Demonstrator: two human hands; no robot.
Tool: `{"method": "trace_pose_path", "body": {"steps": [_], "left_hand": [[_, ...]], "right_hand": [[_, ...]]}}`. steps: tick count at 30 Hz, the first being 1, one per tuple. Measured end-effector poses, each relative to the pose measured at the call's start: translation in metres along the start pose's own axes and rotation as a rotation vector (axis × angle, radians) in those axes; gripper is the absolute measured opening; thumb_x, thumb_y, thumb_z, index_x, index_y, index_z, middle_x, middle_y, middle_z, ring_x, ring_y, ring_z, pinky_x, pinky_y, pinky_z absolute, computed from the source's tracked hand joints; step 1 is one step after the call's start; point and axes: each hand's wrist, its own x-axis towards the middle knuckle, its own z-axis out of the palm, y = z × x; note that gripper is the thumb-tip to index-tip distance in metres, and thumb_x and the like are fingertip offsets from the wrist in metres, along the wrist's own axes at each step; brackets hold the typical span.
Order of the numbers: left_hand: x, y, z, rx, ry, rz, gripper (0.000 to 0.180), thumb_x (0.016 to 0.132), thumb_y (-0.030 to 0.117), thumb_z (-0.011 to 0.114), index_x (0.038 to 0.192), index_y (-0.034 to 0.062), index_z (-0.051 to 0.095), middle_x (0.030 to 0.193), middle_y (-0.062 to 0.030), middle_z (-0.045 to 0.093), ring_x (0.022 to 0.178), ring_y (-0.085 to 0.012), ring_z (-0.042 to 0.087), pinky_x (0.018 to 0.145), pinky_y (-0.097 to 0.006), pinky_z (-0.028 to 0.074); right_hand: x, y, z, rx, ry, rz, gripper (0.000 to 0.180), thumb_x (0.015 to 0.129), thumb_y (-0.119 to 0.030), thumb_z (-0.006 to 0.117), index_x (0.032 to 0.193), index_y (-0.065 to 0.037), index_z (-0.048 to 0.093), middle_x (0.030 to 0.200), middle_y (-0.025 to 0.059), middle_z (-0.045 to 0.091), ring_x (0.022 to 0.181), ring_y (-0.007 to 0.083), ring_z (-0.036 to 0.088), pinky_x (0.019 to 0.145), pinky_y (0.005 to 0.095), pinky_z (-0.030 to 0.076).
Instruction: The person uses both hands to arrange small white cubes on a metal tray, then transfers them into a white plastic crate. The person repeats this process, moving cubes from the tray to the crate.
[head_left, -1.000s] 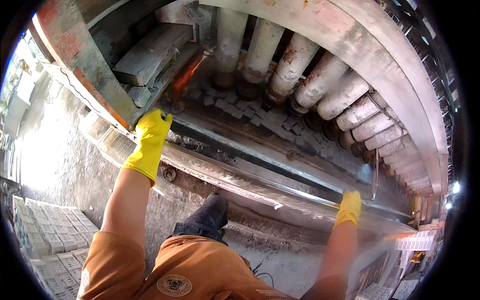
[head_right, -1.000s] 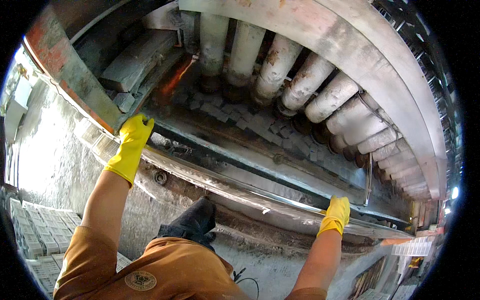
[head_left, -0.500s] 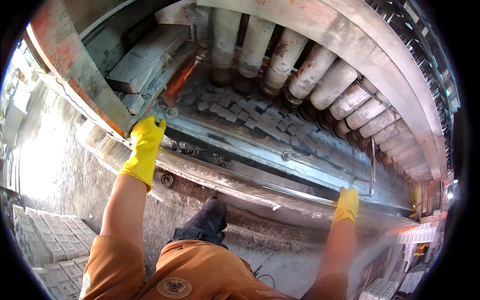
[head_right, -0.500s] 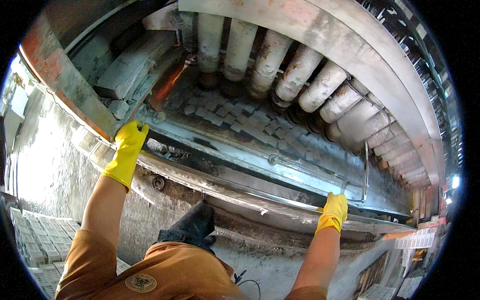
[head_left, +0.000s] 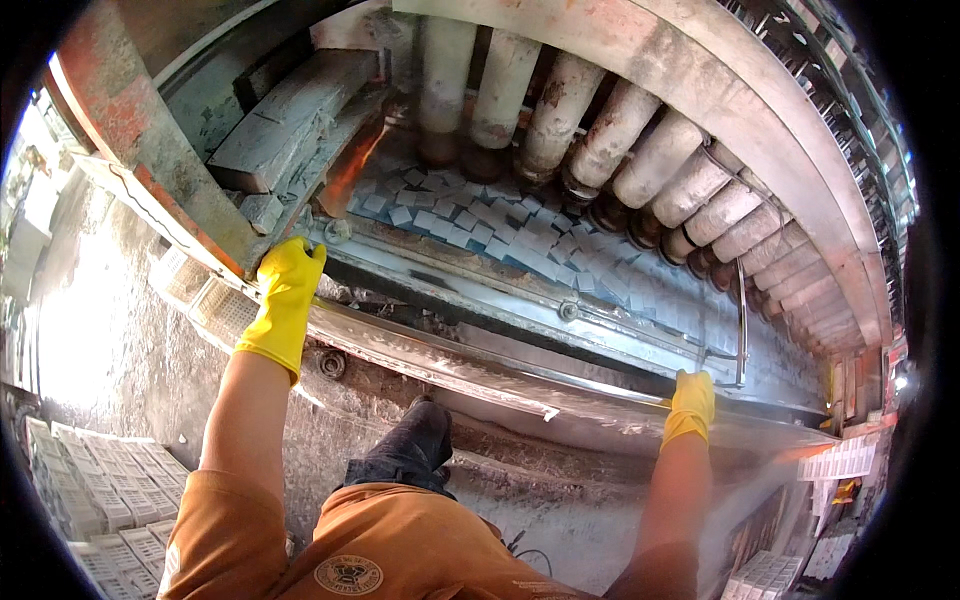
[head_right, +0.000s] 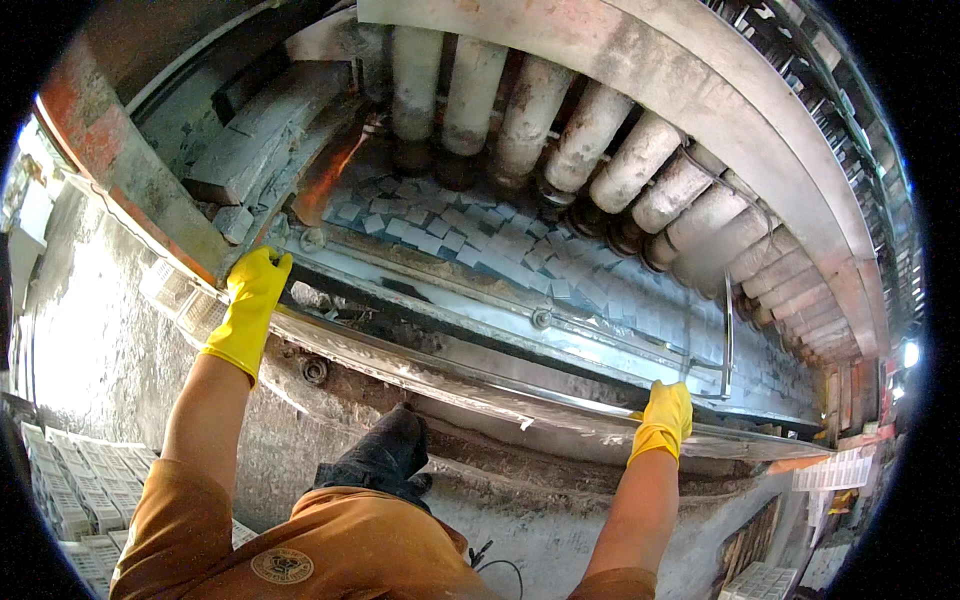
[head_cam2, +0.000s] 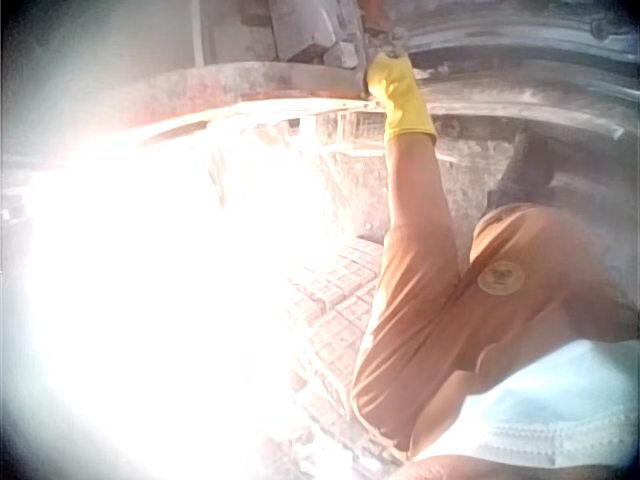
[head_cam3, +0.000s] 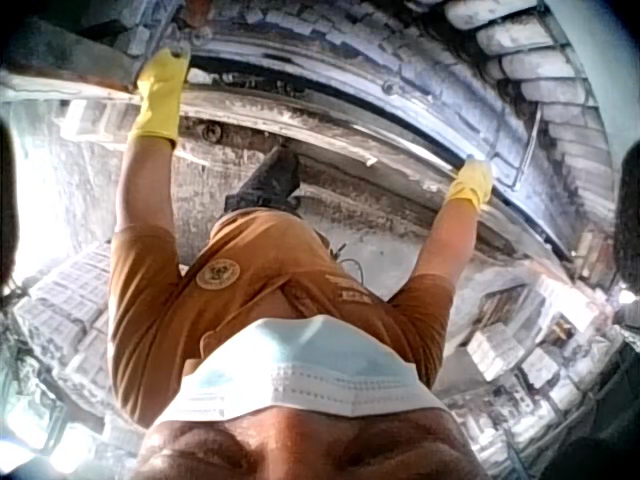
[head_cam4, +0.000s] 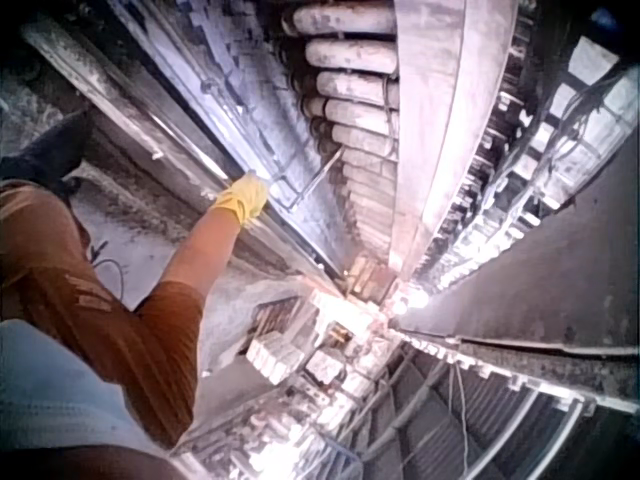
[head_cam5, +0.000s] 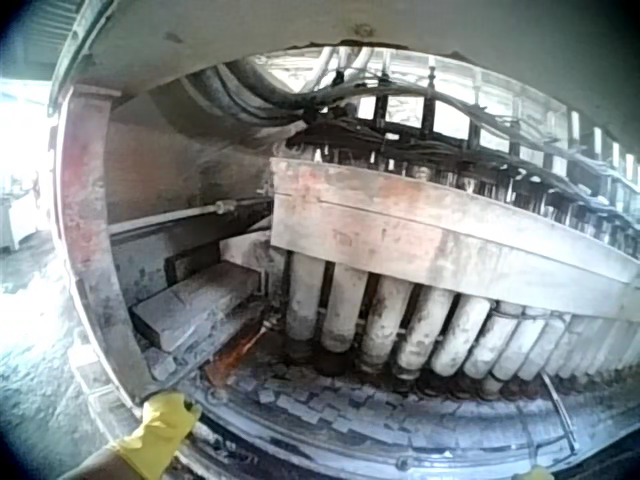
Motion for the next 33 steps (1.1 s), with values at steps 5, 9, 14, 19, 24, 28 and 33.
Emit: {"method": "trace_pose_path", "body": {"steps": [5, 9, 14, 19, 24, 28, 33], "left_hand": [[-0.010, 0.000, -0.001, -0.022, 0.007, 0.003, 0.040, 0.086, 0.048, 0.072, 0.088, 0.0077, 0.073, 0.084, -0.0198, 0.073, 0.082, -0.0422, 0.070, 0.072, -0.051, 0.054], [-0.010, 0.001, 0.000, -0.008, 0.007, 0.014, 0.039, 0.086, 0.047, 0.073, 0.089, 0.0082, 0.073, 0.085, -0.0192, 0.073, 0.083, -0.0416, 0.070, 0.073, -0.051, 0.054], [-0.016, -0.003, 0.001, -0.019, 0.037, 0.026, 0.038, 0.086, 0.046, 0.072, 0.091, 0.0083, 0.073, 0.086, -0.0186, 0.073, 0.084, -0.0411, 0.070, 0.074, -0.050, 0.054], [-0.014, 0.001, 0.000, -0.005, -0.008, 0.007, 0.040, 0.088, 0.047, 0.071, 0.096, 0.0074, 0.074, 0.091, -0.0188, 0.074, 0.089, -0.0405, 0.070, 0.078, -0.049, 0.054], [-0.007, 0.006, -0.008, -0.001, -0.092, -0.033, 0.044, 0.090, 0.048, 0.070, 0.103, 0.0056, 0.075, 0.101, -0.0199, 0.075, 0.097, -0.0404, 0.071, 0.084, -0.048, 0.054], [0.003, 0.002, 0.000, -0.024, -0.063, -0.035, 0.043, 0.089, 0.049, 0.070, 0.099, 0.0065, 0.075, 0.096, -0.0200, 0.075, 0.093, -0.0404, 0.071, 0.081, -0.049, 0.054], [0.018, 0.010, 0.003, 0.010, -0.059, -0.030, 0.043, 0.089, 0.049, 0.070, 0.096, 0.0061, 0.074, 0.093, -0.0205, 0.074, 0.090, -0.0415, 0.070, 0.079, -0.050, 0.054]], "right_hand": [[-0.014, 0.000, -0.009, 0.050, -0.027, -0.019, 0.048, 0.090, -0.042, 0.061, 0.112, 0.000, 0.066, 0.119, 0.0288, 0.068, 0.115, 0.0465, 0.063, 0.095, 0.0532, 0.048], [-0.008, 0.007, -0.003, 0.041, -0.014, -0.002, 0.048, 0.091, -0.043, 0.061, 0.112, 0.000, 0.066, 0.119, 0.0292, 0.068, 0.116, 0.0467, 0.063, 0.095, 0.0533, 0.048], [-0.004, 0.016, 0.004, 0.024, -0.011, -0.030, 0.048, 0.091, -0.043, 0.061, 0.113, 0.000, 0.065, 0.119, 0.0294, 0.068, 0.116, 0.0464, 0.063, 0.095, 0.0533, 0.048], [-0.008, 0.012, -0.001, 0.024, -0.012, -0.014, 0.048, 0.091, -0.043, 0.061, 0.114, -0.001, 0.066, 0.120, 0.0281, 0.068, 0.116, 0.0455, 0.064, 0.095, 0.0532, 0.049], [0.005, 0.008, 0.004, -0.013, 0.006, 0.017, 0.048, 0.090, -0.044, 0.063, 0.120, -0.008, 0.071, 0.123, 0.0205, 0.072, 0.115, 0.0410, 0.068, 0.093, 0.0516, 0.051], [0.011, -0.007, 0.000, -0.056, -0.014, 0.039, 0.048, 0.091, -0.045, 0.063, 0.122, -0.008, 0.071, 0.123, 0.0189, 0.072, 0.116, 0.0402, 0.068, 0.092, 0.0514, 0.051], [0.018, -0.021, -0.004, -0.040, -0.018, 0.063, 0.048, 0.091, -0.045, 0.063, 0.122, -0.009, 0.071, 0.123, 0.0180, 0.072, 0.116, 0.0395, 0.068, 0.092, 0.0512, 0.051]]}}
